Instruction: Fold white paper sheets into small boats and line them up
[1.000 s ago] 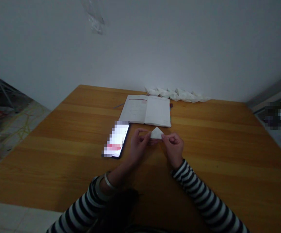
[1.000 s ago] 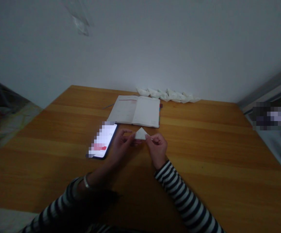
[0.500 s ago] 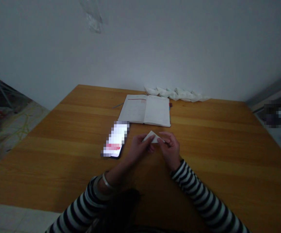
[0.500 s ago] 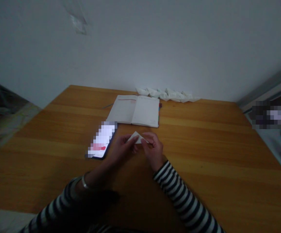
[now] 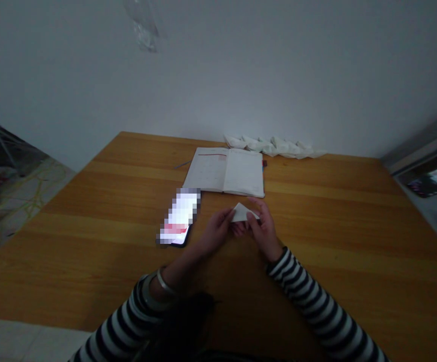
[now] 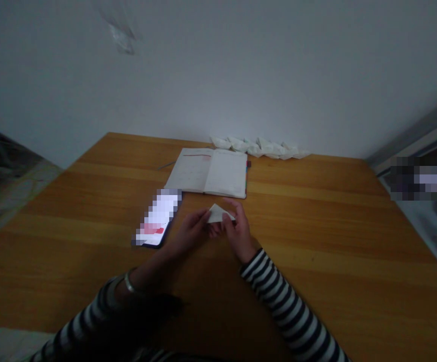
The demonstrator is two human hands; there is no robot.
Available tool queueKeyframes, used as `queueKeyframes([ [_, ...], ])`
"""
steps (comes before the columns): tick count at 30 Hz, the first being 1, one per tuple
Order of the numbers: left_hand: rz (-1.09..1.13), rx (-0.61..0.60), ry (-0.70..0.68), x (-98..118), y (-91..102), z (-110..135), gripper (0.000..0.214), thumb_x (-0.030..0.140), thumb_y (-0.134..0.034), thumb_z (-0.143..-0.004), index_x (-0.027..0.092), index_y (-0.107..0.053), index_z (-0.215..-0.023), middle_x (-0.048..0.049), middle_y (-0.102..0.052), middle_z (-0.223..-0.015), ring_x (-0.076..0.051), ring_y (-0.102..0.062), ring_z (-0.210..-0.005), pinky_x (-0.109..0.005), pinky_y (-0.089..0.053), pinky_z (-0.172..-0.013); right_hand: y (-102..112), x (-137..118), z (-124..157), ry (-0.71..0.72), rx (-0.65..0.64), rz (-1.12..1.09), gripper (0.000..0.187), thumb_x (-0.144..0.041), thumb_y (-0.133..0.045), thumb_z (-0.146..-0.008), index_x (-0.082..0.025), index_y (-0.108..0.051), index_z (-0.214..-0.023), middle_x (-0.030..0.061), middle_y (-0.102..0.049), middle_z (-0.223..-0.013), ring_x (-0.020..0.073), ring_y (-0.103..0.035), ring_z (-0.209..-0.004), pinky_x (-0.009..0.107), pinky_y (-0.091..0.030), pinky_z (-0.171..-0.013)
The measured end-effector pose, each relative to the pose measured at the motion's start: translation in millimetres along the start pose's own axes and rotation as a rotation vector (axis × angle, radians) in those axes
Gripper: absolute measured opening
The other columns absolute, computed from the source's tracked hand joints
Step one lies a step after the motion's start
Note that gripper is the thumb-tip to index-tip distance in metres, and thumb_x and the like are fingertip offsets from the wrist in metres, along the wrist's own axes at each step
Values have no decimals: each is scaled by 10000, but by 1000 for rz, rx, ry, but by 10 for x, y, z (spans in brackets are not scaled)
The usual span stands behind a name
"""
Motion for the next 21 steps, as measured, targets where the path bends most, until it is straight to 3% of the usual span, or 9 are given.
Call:
queueKeyframes([
  [3,35,-77,45,13,-2,-17,432,539,-597,-902,121,-622,-1008,-63,-716,-757,-172,-679,-623,-297,-550,-637,28,7,-21,35,-26,45,399,-423,-472,-994,-213,-419,-1329,-58,-456,-646,142,-452,-547,271,-377,-533],
  [6,12,-90,92,15,-4,-1,438,554,-607,-882,125,-631,-967,-60,-711,-725,-176,-677,-606,-286,-534,-602,37,-10,-12,53,-25,132,385,-418,-404,-1017,-209,-420,-1339,-56,-436,-643,148,-437,-546,276,-362,-534],
  [12,-368,113,132,4,140,60,429,523,-634,-867,138,-632,-679,-10,-625,-553,-128,-558,-502,-223,-405,-503,-65,-66,43,81,-97,338,348,-357,-442,-1004,-216,-444,-1323,-37,-492,-661,154,-474,-560,276,-366,-523],
  [17,-406,82,101,25,117,70,574,549,-378,-992,147,-630,-669,-10,-605,-529,-129,-551,-492,-231,-395,-513,-92,1,45,46,-122,258,368,-373,-449,-1006,-220,-422,-1340,-51,-486,-642,144,-459,-545,262,-376,-517],
  [21,-471,100,78,32,136,57,556,546,-340,-1000,162,-585,-681,4,-570,-547,-135,-513,-507,-246,-377,-519,-77,113,50,-23,-97,143,395,-443,-415,-1016,-229,-424,-1348,-75,-427,-587,132,-413,-482,245,-340,-468],
])
Point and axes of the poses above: each hand's wrist, its own z-axis away from the middle knuckle, its own y-axis out of the back of the hand, x = y × z, the point moved 9 cm from there along -z, towards the middle knuckle
